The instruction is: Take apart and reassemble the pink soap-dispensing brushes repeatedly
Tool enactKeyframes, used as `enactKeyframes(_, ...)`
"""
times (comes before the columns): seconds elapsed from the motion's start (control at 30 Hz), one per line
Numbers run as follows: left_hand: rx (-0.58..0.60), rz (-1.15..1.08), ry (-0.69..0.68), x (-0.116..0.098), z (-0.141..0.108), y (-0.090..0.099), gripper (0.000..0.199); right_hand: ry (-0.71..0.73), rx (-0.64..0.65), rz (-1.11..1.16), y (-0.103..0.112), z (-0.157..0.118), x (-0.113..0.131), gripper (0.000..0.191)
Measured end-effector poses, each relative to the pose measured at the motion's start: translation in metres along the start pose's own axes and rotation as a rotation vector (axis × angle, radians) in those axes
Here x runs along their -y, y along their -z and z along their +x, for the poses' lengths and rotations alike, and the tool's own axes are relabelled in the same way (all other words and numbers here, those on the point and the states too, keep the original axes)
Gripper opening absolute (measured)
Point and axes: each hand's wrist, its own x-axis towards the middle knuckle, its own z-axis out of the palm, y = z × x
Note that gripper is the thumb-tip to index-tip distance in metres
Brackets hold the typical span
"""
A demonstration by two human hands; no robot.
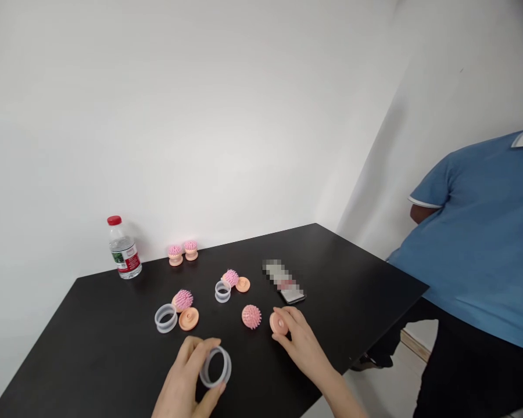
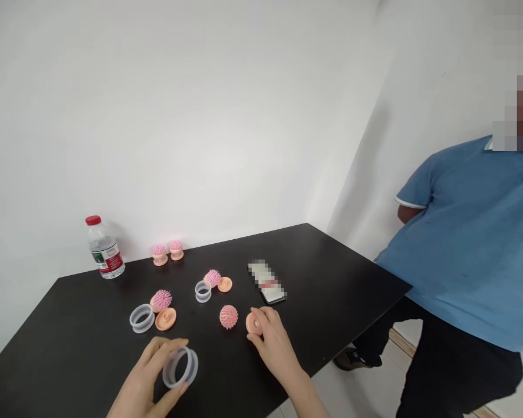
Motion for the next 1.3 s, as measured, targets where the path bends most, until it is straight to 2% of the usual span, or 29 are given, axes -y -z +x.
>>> enactKeyframes(0.17, 0.148, 0.042, 0.054, -0.001, 0.030, -0.014, 0.045, 0.020, 0.042, -0.032, -0.006, 0.020, 0.003, 0.055)
enactKeyframes(0.37, 0.155, 0.309, 0.013, 0.006, 0.054, -0.037, 0.046, 0.043, 0.072, -0.029, -0.011, 0.033, 0.007, 0.060)
enactKeyframes(0.53, 0.175, 0.299, 0.032, 0.011, 0.064, -0.051, 0.053, 0.062, 0.123, 0.018, -0.012, 0.033, 0.007, 0.068)
enactKeyframes(0.73, 0.196, 0.238, 0.037, 0.007, 0.064, -0.061, 0.063, 0.039, 0.171, 0.050, -0.012, 0.033, 0.011, 0.070)
enactKeyframes(0.9, 0.238, 0.164, 0.055, 0.004, 0.050, -0.053, 0.070, 0.006, 0.207, 0.070, -0.009, 0.031, 0.014, 0.072)
enactKeyframes(1.0, 0.223, 0.100, 0.060, 0.014, 0.036, -0.044, 0.072, -0.001, 0.229, 0.077, -0.004, 0.026, 0.016, 0.072)
enactKeyframes(1.17, 0.060, 0.113, 0.029, 0.047, 0.010, -0.021, 0.069, 0.007, 0.235, 0.088, 0.014, 0.021, 0.023, 0.066)
enactKeyframes(1.3, -0.150, 0.154, -0.051, 0.066, -0.002, 0.003, 0.049, 0.053, 0.233, 0.111, 0.036, 0.035, 0.052, 0.053)
